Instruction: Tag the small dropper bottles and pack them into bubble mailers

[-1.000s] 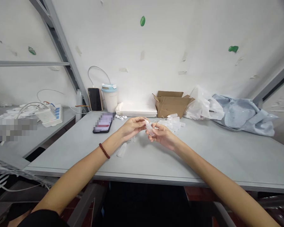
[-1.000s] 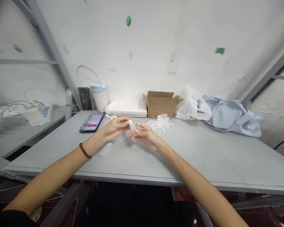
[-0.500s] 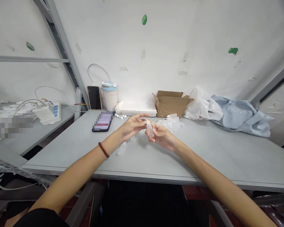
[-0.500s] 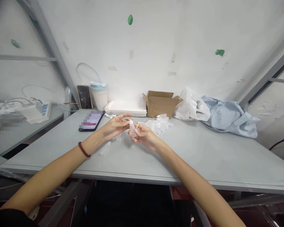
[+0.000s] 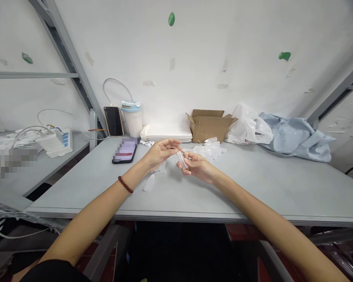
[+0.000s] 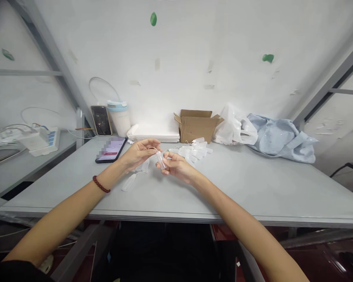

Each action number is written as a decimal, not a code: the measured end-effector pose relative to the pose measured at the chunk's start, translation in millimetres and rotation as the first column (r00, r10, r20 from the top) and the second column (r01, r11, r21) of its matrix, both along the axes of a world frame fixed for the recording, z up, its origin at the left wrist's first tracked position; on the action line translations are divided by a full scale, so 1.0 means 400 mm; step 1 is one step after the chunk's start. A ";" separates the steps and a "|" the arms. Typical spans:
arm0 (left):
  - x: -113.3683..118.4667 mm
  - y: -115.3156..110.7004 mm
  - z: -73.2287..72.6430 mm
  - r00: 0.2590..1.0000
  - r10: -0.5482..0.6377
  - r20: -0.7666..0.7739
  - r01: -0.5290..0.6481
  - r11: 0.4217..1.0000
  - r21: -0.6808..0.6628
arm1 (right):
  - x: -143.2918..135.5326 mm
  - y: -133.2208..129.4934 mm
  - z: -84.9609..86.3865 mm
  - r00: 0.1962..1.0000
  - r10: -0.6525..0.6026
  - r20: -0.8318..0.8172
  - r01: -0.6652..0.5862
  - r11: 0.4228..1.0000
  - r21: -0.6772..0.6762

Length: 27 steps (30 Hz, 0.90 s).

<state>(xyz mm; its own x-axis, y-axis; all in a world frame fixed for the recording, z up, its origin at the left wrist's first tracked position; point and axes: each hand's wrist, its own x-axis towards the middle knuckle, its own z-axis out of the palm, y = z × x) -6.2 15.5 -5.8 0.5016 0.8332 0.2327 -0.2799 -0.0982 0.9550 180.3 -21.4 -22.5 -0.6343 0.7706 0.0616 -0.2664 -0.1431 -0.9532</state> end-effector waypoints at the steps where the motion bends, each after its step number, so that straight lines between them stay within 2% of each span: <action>1: -0.001 0.000 0.000 1.000 -0.006 -0.004 0.006 1.000 -0.004 | 0.000 0.000 -0.002 1.000 0.005 -0.005 -0.005 1.000 -0.002; 7: -0.002 -0.002 0.008 0.998 -0.018 -0.065 0.015 0.999 -0.047 | 0.000 0.000 0.002 0.999 -0.047 0.013 0.046 0.999 0.022; 11: 0.000 -0.005 0.011 0.990 -0.008 -0.139 0.005 1.000 -0.019 | 0.001 -0.002 0.008 0.998 -0.054 0.013 0.053 0.997 0.047; 15: 0.000 -0.002 0.004 0.995 -0.014 -0.096 0.016 1.000 0.019 | 0.004 0.000 0.009 0.997 -0.064 -0.047 0.065 0.998 0.006; 20: -0.003 0.002 -0.001 0.997 -0.079 -0.023 0.079 0.997 0.010 | 0.011 0.005 0.007 0.995 -0.029 -0.099 0.026 0.999 -0.025; 27: -0.003 -0.007 0.012 0.978 -0.126 -0.164 0.142 0.986 0.091 | 0.017 0.006 0.010 0.996 -0.034 -0.078 0.033 0.999 -0.014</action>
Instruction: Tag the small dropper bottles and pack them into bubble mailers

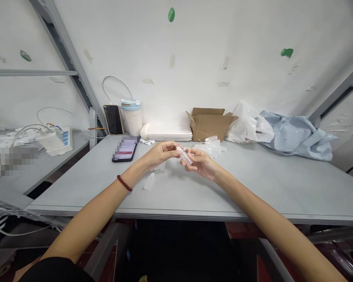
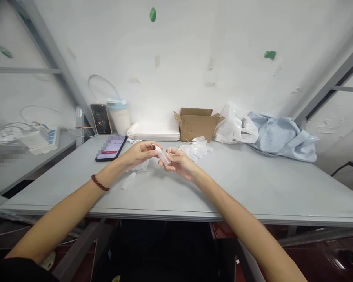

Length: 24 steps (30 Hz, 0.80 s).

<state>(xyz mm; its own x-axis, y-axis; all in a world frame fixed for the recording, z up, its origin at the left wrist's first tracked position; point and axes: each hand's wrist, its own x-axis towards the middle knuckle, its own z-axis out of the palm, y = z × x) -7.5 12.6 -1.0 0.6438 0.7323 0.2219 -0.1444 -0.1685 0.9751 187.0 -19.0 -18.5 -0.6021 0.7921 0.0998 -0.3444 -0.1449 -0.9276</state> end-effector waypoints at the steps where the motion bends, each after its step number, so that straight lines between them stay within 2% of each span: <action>1: 0.001 -0.001 0.001 1.000 -0.006 -0.008 0.006 1.000 0.006 | -0.001 0.000 0.000 1.000 -0.009 0.013 0.009 1.000 0.011; 3: 0.003 -0.001 0.002 0.999 0.023 -0.026 -0.022 1.000 0.011 | -0.004 0.000 0.000 0.997 -0.066 0.049 0.064 0.997 0.044; 5: 0.004 0.000 0.001 0.993 0.108 -0.052 -0.107 0.994 0.022 | -0.010 -0.001 -0.002 0.978 -0.184 0.098 0.174 0.979 0.101; 8: 0.004 0.003 0.000 0.962 0.254 -0.098 -0.252 0.967 0.034 | -0.017 0.001 -0.007 0.901 -0.396 0.176 0.347 0.903 0.251; 11: 0.005 0.002 0.000 0.945 0.290 -0.154 -0.288 0.957 0.036 | -0.019 0.005 -0.015 0.828 -0.516 0.219 0.411 0.825 0.389; 14: 0.009 -0.002 -0.002 0.943 0.270 -0.196 -0.264 0.963 0.055 | -0.016 0.011 -0.022 0.805 -0.550 0.224 0.419 0.793 0.442; 18: 0.018 -0.004 -0.013 0.940 0.297 -0.166 -0.290 0.955 0.067 | -0.012 0.017 -0.025 0.804 -0.547 0.234 0.431 0.806 0.405; 24: 0.021 -0.003 -0.013 0.953 0.266 -0.148 -0.272 0.962 -0.026 | -0.013 0.018 -0.023 0.806 -0.558 0.201 0.456 0.799 0.392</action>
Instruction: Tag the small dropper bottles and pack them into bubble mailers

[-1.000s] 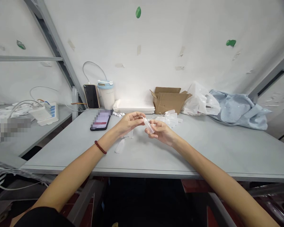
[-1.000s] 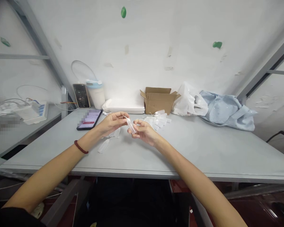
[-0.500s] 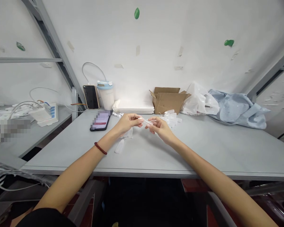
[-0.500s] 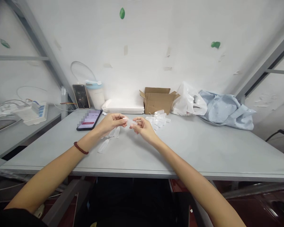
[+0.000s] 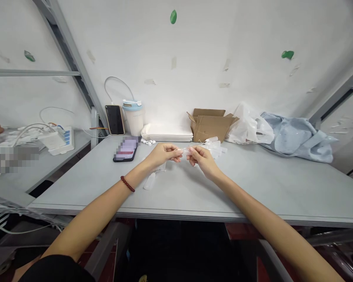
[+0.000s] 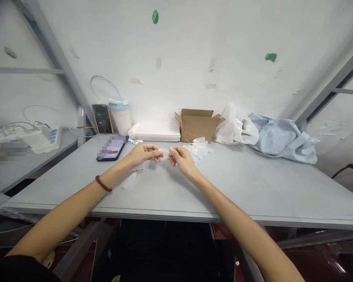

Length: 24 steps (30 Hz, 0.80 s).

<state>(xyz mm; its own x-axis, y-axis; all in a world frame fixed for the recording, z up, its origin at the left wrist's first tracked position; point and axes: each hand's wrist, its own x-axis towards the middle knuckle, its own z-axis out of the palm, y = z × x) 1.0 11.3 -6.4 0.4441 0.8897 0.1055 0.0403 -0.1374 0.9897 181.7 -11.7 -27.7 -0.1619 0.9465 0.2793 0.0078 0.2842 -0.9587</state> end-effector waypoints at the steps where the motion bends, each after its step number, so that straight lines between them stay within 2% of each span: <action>1: -0.001 -0.001 0.003 1.000 -0.011 -0.010 0.011 1.000 -0.029 | 0.000 0.000 0.000 1.000 0.002 -0.004 -0.002 1.000 0.005; 5: -0.003 -0.008 0.014 0.993 -0.062 -0.096 0.049 0.990 -0.136 | 0.001 0.001 -0.003 1.000 0.002 0.030 -0.003 0.999 0.040; 7: -0.004 -0.010 0.015 0.987 -0.088 -0.132 0.073 0.990 -0.117 | 0.002 0.001 -0.003 0.998 -0.006 0.070 0.002 0.998 0.067; 10: -0.006 -0.011 0.011 0.977 -0.087 -0.195 0.097 0.994 0.045 | 0.005 0.001 -0.004 0.993 -0.018 0.117 0.007 0.996 0.092; 12: -0.004 -0.013 0.004 0.969 -0.032 -0.246 0.079 0.979 0.185 | 0.007 0.002 -0.006 0.990 -0.022 0.136 0.010 0.996 0.089; 15: 0.004 -0.018 -0.010 0.958 0.108 -0.265 0.006 0.918 0.397 | 0.010 0.004 -0.009 0.987 -0.027 0.156 0.019 0.999 0.048; 17: 0.009 -0.020 -0.018 0.953 0.173 -0.247 -0.037 0.880 0.474 | 0.010 0.006 -0.009 0.989 -0.028 0.144 0.027 1.000 0.003; 19: 0.012 -0.019 -0.019 0.957 0.165 -0.237 -0.047 0.900 0.434 | 0.008 0.006 -0.008 0.993 -0.031 0.115 0.033 0.999 -0.023; 22: 0.010 -0.014 -0.012 0.973 0.038 -0.227 0.021 0.967 0.253 | 0.002 0.003 -0.006 0.997 -0.014 0.072 0.015 1.000 -0.010; 24: 0.007 -0.010 -0.006 0.976 -0.022 -0.215 0.061 0.982 0.179 | -0.002 0.000 -0.006 0.998 0.001 0.056 -0.002 1.000 0.012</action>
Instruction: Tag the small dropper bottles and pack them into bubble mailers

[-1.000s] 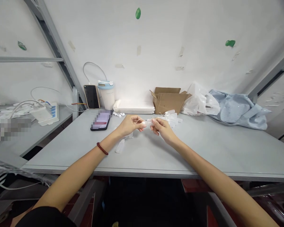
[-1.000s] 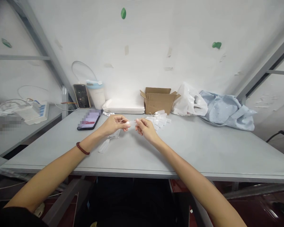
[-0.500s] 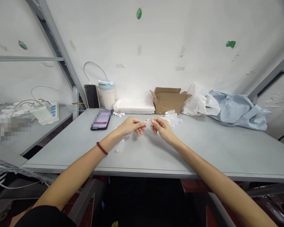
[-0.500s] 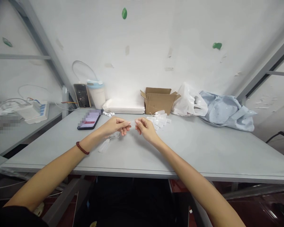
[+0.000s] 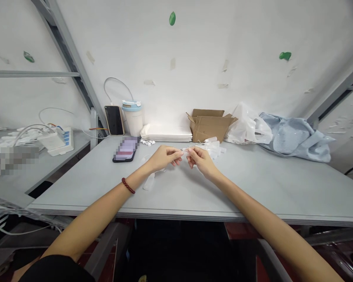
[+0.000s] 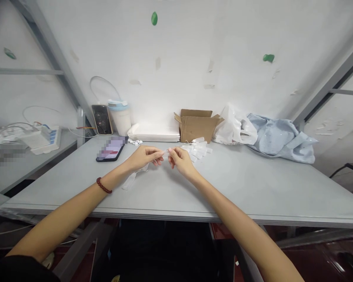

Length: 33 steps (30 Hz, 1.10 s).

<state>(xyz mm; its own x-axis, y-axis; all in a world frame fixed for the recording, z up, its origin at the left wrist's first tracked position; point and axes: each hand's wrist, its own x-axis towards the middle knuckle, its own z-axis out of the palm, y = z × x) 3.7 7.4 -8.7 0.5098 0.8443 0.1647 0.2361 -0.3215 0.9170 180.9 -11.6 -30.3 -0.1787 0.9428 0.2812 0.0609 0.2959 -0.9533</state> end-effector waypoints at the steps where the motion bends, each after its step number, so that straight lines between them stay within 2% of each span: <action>1: -0.002 0.001 0.003 1.000 -0.011 -0.002 0.011 1.000 -0.021 | -0.002 -0.001 -0.001 1.000 0.003 0.003 -0.004 1.000 0.016; 3: -0.005 0.002 0.008 0.999 -0.021 -0.033 0.020 0.999 -0.051 | -0.004 -0.003 -0.006 0.999 -0.001 0.040 -0.002 0.998 0.058; 6: -0.010 -0.002 0.015 0.996 -0.050 -0.073 0.041 0.992 -0.120 | -0.004 -0.004 -0.015 0.981 -0.058 0.186 0.025 0.984 0.175; 9: -0.015 -0.007 0.020 0.995 -0.076 -0.058 0.064 0.981 -0.183 | -0.002 -0.006 -0.016 0.924 -0.166 0.344 0.033 0.932 0.361; 11: -0.018 -0.007 0.021 0.995 -0.082 -0.049 0.072 0.982 -0.177 | 0.000 -0.009 -0.011 0.900 -0.187 0.394 0.009 0.911 0.412; 14: -0.019 -0.003 0.019 0.995 -0.081 -0.051 0.073 0.988 -0.134 | 0.002 -0.012 -0.001 0.908 -0.127 0.399 -0.019 0.939 0.342; 18: -0.013 -0.008 0.019 0.995 -0.056 -0.083 0.053 0.998 -0.043 | 0.003 -0.012 0.007 0.971 0.042 0.236 -0.062 0.995 0.077; 22: -0.001 -0.025 0.018 0.980 0.020 -0.197 0.019 0.981 0.194 | 0.004 -0.010 0.010 0.986 0.167 0.007 -0.163 0.971 -0.176; 25: 0.007 -0.028 0.009 0.973 0.071 -0.218 0.013 0.933 0.359 | 0.007 -0.009 0.012 0.984 0.169 -0.058 -0.178 0.942 -0.286; 28: 0.008 -0.020 0.002 0.982 0.068 -0.176 -0.001 0.934 0.356 | 0.007 -0.008 0.011 0.992 0.126 -0.033 -0.130 0.960 -0.247; 30: 0.005 -0.013 0.002 0.987 0.059 -0.149 -0.016 0.961 0.275 | 0.005 -0.007 0.008 0.997 0.069 0.043 -0.064 0.991 -0.114; 33: -0.003 -0.007 0.006 0.991 0.041 -0.128 -0.019 0.986 0.167 | 0.001 -0.006 0.001 0.986 -0.003 0.170 -0.009 0.998 0.069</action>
<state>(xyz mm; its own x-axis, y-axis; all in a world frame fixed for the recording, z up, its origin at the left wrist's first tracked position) 2.3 4.7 -6.2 0.5111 0.8262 0.2370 0.3616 -0.4569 0.8127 181.2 -14.2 -29.8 -0.2324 0.9214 0.3114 0.2188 0.3615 -0.9064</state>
